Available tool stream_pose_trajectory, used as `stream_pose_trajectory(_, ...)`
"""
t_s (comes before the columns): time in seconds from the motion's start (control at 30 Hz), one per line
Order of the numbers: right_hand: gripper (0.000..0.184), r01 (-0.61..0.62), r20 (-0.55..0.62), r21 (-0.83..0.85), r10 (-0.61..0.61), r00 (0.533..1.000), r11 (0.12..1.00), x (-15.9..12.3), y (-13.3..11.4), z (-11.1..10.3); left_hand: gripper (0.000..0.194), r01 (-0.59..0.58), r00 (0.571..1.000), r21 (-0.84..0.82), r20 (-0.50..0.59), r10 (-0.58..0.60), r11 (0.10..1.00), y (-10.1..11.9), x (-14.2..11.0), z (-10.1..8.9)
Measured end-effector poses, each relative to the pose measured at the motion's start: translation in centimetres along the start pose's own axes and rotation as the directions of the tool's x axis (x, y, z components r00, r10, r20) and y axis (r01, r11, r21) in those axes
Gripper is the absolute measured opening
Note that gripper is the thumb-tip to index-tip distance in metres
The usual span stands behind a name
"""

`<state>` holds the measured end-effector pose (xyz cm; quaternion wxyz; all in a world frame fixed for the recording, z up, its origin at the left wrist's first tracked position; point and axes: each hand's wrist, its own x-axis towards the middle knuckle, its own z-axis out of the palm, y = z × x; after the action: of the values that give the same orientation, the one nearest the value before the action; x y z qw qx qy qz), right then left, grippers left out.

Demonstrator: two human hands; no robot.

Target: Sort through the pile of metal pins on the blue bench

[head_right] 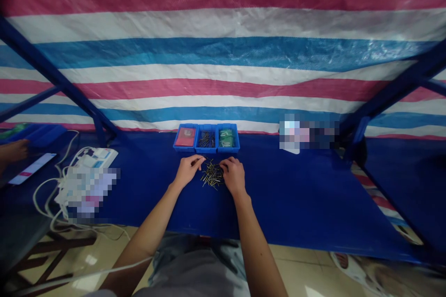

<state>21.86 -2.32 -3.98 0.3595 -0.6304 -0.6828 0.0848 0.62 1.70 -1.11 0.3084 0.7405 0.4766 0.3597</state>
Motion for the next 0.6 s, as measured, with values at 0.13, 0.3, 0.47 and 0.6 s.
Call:
stream_pose_trajectory(0.13,0.018,-0.005,0.041,-0.098,0.009,0.999,0.995,0.0,-0.7,-0.2,0.036,0.003,1.000,0.001,0.009,-0.003,1.000,0.2,0.0,-0.1)
stream_pose_trajectory(0.3,0.015,-0.022,0.088,-0.143,0.035,0.996,0.990,0.1,-1.2,-0.6,0.036,0.010,1.000,0.015,0.018,-0.010,1.000,0.3,0.0,-0.2)
stream_pose_trajectory(0.47,0.016,-0.030,0.109,-0.016,0.032,0.994,0.999,0.1,-0.4,-0.7,0.037,0.012,1.000,0.021,0.023,-0.013,1.000,0.4,0.0,-0.2)
stream_pose_trajectory(0.6,0.016,-0.015,0.108,0.023,0.012,0.994,1.000,0.2,0.1,-0.6,0.038,0.016,1.000,0.021,0.025,-0.017,1.000,0.4,0.0,-0.1)
